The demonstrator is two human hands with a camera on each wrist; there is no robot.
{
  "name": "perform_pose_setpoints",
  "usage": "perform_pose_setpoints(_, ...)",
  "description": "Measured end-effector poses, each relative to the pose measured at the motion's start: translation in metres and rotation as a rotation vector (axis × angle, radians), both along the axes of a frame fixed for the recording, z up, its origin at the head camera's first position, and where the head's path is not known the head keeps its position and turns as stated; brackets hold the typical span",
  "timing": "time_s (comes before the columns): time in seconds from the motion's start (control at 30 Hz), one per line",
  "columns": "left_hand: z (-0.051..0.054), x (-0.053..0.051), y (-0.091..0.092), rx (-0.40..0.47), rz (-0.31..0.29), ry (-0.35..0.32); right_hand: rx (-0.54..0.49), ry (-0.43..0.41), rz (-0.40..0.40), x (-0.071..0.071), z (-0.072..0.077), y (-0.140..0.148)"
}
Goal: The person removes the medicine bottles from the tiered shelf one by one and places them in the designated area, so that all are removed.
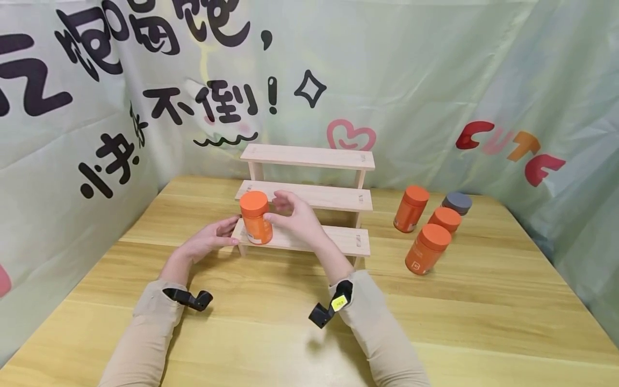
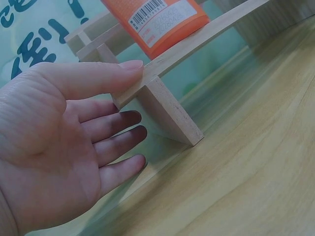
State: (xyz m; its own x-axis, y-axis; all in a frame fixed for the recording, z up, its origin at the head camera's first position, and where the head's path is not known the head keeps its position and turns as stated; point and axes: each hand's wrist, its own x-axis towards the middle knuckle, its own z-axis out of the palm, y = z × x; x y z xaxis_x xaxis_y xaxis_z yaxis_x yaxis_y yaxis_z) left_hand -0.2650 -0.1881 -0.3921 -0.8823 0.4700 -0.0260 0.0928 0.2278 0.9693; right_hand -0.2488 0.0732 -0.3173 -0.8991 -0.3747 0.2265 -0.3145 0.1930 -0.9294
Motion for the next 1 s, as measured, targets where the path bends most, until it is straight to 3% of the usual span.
perform_pose_setpoints(0.4, 0.0, 0.002, 0.002, 0.013, -0.002, -0.013, -0.007, 0.003, 0.041, -0.003, -0.011, -0.018)
perform_pose_setpoints(1.0, -0.001, 0.001, 0.0, 0.004, 0.006, -0.002, 0.074, 0.066, -0.028, -0.007, -0.014, -0.029)
